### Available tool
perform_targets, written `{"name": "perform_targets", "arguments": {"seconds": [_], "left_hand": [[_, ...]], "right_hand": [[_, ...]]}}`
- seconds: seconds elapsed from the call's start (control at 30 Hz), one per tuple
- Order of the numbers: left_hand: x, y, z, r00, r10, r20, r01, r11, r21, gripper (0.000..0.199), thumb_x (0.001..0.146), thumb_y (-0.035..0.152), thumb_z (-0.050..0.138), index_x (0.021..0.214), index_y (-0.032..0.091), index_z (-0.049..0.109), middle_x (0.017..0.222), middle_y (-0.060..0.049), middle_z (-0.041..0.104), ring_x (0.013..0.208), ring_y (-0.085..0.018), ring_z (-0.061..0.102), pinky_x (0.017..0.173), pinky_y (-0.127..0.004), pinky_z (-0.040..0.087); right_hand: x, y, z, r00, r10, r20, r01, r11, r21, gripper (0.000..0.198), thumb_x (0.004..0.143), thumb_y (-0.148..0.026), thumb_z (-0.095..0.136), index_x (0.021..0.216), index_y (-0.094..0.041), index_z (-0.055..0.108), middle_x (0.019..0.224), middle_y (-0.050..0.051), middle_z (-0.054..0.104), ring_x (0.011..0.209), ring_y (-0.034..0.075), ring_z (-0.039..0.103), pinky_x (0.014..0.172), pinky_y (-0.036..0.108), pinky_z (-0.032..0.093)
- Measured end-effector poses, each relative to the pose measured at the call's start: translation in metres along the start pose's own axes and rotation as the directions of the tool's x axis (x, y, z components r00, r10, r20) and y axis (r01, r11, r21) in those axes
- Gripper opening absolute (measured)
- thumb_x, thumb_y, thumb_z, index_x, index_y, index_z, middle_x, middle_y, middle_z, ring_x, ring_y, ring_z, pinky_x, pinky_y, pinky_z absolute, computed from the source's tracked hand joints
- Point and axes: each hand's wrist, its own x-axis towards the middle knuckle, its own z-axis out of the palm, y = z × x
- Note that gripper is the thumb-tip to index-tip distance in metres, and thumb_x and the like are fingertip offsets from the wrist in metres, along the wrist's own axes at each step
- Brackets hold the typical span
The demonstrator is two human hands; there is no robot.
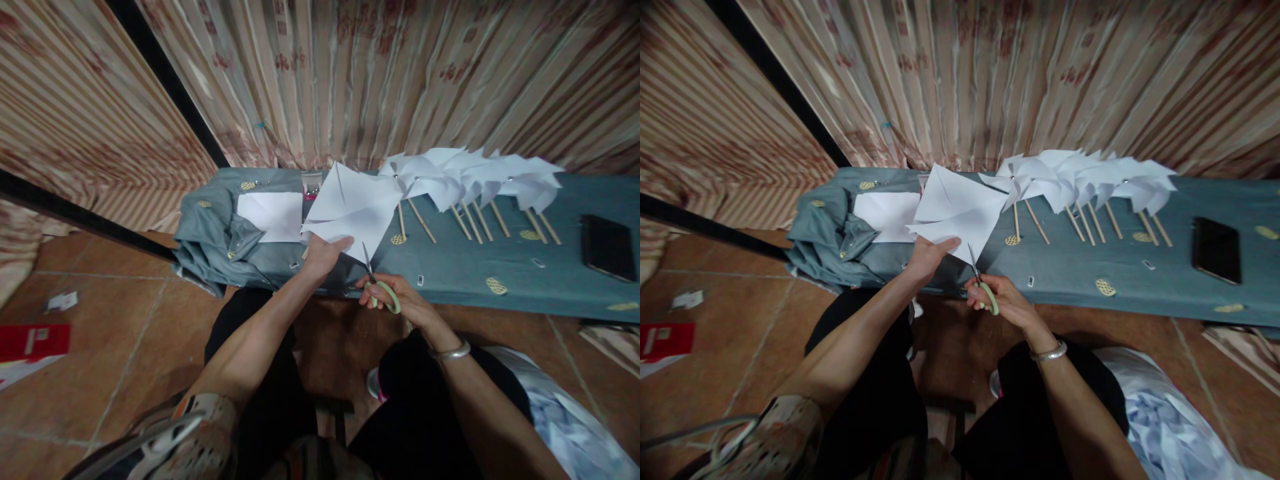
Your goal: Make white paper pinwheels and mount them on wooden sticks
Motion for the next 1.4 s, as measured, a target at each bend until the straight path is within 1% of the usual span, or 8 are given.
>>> {"name": "perform_targets", "arguments": {"seconds": [0.27,0.4,0.53,0.77,0.97,1.13,1.4], "left_hand": [[0.0003,0.0005,0.0,1.0,-0.012,0.002,0.012,1.0,-0.018,0.046,0.052,0.017,0.079,0.096,0.014,0.069,0.089,-0.006,0.074,0.079,-0.019,0.066,0.083,-0.033,0.05],[0.0002,0.0006,-0.0008,0.999,-0.03,-0.012,0.03,1.0,-0.002,0.038,0.051,0.019,0.079,0.087,0.014,0.068,0.086,-0.005,0.073,0.077,-0.019,0.065,0.081,-0.033,0.05],[-0.0001,0.0009,-0.0015,1.0,-0.012,0.006,0.012,1.0,-0.012,0.033,0.051,0.021,0.08,0.079,0.014,0.066,0.084,-0.006,0.073,0.074,-0.018,0.065,0.08,-0.034,0.051],[0.0014,-0.0003,-0.0016,1.0,-0.007,0.01,0.007,1.0,-0.007,0.042,0.051,0.019,0.079,0.091,0.014,0.069,0.089,-0.006,0.074,0.081,-0.02,0.066,0.084,-0.034,0.051],[0.0021,-0.0015,-0.0023,1.0,0.0,0.003,0.0,1.0,0.007,0.036,0.051,0.021,0.079,0.085,0.015,0.068,0.089,-0.006,0.074,0.079,-0.019,0.066,0.083,-0.034,0.051],[0.0017,-0.0009,-0.0028,1.0,0.001,0.003,-0.001,1.0,0.007,0.03,0.052,0.023,0.079,0.078,0.015,0.066,0.088,-0.006,0.073,0.078,-0.019,0.065,0.083,-0.034,0.051],[0.0034,-0.0035,-0.0046,1.0,-0.017,-0.005,0.017,0.999,0.029,0.027,0.053,0.023,0.079,0.075,0.015,0.067,0.09,-0.008,0.073,0.08,-0.02,0.066,0.083,-0.036,0.051]], "right_hand": [[-0.0002,-0.0008,0.0006,1.0,0.005,0.001,-0.005,1.0,-0.001,0.06,0.068,-0.07,0.068,0.094,-0.016,0.064,0.073,0.004,0.068,0.063,0.013,0.059,0.054,0.024,0.043],[-0.001,-0.0014,0.0003,1.0,-0.002,0.007,0.002,1.0,0.007,0.058,0.069,-0.069,0.068,0.095,-0.016,0.064,0.074,0.004,0.068,0.064,0.013,0.06,0.056,0.024,0.045],[-0.0013,-0.0008,0.0,1.0,-0.008,0.0,0.008,1.0,0.006,0.056,0.071,-0.067,0.068,0.093,-0.017,0.064,0.074,0.004,0.068,0.064,0.013,0.06,0.057,0.025,0.045],[-0.0006,0.0005,0.0,1.0,-0.008,-0.005,0.008,1.0,-0.019,0.054,0.07,-0.067,0.069,0.091,-0.017,0.065,0.071,0.003,0.068,0.06,0.013,0.058,0.051,0.024,0.042],[0.0012,0.0011,0.0002,1.0,0.003,0.0,-0.003,1.0,0.022,0.055,0.065,-0.066,0.073,0.088,-0.017,0.064,0.067,0.002,0.066,0.057,0.011,0.057,0.052,0.023,0.044],[0.0019,0.0022,0.0004,1.0,0.014,-0.007,-0.014,1.0,0.022,0.053,0.064,-0.064,0.075,0.088,-0.017,0.065,0.066,0.002,0.065,0.056,0.011,0.057,0.051,0.024,0.045],[0.0036,0.0029,0.0016,1.0,0.014,-0.02,-0.012,0.998,0.068,0.054,0.061,-0.063,0.078,0.086,-0.018,0.065,0.062,0.0,0.065,0.051,0.009,0.055,0.048,0.022,0.043]]}}
